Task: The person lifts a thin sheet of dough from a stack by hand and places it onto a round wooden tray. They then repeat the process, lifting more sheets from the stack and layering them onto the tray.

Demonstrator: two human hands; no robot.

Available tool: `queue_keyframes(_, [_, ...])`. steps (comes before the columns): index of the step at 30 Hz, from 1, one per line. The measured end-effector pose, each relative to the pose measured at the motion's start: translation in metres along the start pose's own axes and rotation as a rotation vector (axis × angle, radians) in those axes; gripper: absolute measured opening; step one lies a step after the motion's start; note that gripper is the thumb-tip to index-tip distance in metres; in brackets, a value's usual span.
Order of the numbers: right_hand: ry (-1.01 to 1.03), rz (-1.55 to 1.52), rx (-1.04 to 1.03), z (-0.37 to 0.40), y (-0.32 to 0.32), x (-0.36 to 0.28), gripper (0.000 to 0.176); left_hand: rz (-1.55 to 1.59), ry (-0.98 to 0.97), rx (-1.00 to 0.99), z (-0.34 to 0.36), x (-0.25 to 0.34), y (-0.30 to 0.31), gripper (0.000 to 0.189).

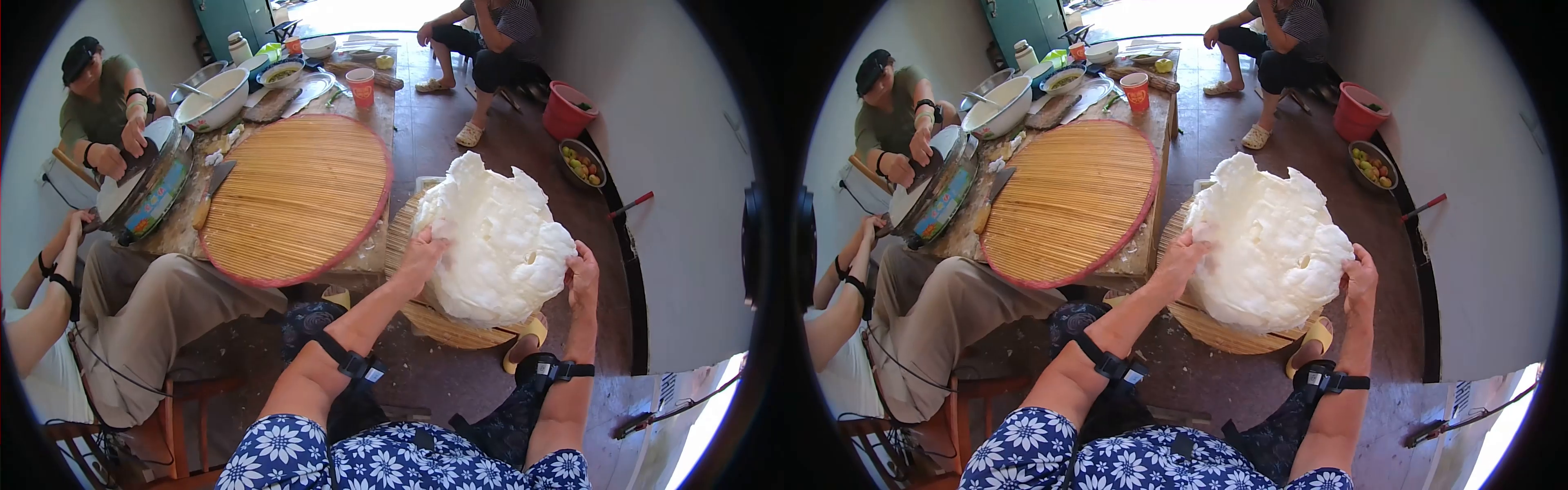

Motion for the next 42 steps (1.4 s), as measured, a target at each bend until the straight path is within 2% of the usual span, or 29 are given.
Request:
queue_keyframes(6, [-0.029, 0.054, -0.049, -0.001, -0.001, 0.002, 0.048, 0.004, -0.061, -0.037, -0.002, 0.005, -0.001, 0.034])
queue_keyframes(11, [-0.015, 0.050, 0.000, 0.000, 0.000, 0.001, 0.046, 0.001, -0.023, -0.023, -0.001, 0.005, -0.002, 0.035])
queue_keyframes(17, [0.001, 0.007, -0.001, 0.002, -0.004, -0.005, 0.045, 0.030, -0.074, -0.034, -0.004, 0.005, -0.001, 0.037])
queue_keyframes(23, [0.053, 0.052, -0.032, 0.007, -0.016, -0.018, 0.042, 0.007, -0.174, -0.037, 0.005, 0.026, -0.003, 0.034])
queue_keyframes(25, [0.077, -0.033, -0.044, 0.009, -0.025, -0.025, 0.040, -0.023, -0.250, -0.040, 0.009, 0.041, -0.001, 0.034])
queue_keyframes(29, [0.114, -0.079, -0.092, 0.012, -0.059, -0.049, 0.037, -0.014, -0.336, -0.012, 0.016, 0.077, 0.020, 0.034])
queue_keyframes(32, [0.140, -0.106, -0.164, 0.010, -0.101, -0.075, 0.037, 0.172, -0.384, 0.010, 0.029, 0.111, 0.041, 0.031])
queue_keyframes(35, [0.183, -0.071, -0.244, 0.012, -0.155, -0.104, 0.041, 0.296, -0.462, 0.118, 0.046, 0.143, 0.082, 0.029])
queue_keyframes(37, [0.179, -0.089, -0.299, 0.013, -0.195, -0.117, 0.043, 0.356, -0.591, 0.227, 0.060, 0.161, 0.118, 0.030])
queue_keyframes(38, [0.169, -0.110, -0.344, 0.015, -0.216, -0.121, 0.045, 0.362, -0.600, 0.229, 0.064, 0.166, 0.130, 0.030])
queue_keyframes(41, [0.161, -0.160, -0.447, 0.021, -0.277, -0.127, 0.050, 0.404, -0.669, 0.474, 0.083, 0.172, 0.181, 0.038])
queue_keyframes(42, [0.151, -0.133, -0.453, 0.028, -0.293, -0.130, 0.051, 0.411, -0.675, 0.479, 0.084, 0.170, 0.190, 0.038])
Point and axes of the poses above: each hand's wrist, its own z-axis away from the middle knuckle, its own y-axis out of the back of the hand, x = y × z, the point moved 9 cm from there along -z, towards the middle knuckle, and after that the axes turned 8 degrees about z, right-handed, at the moved point
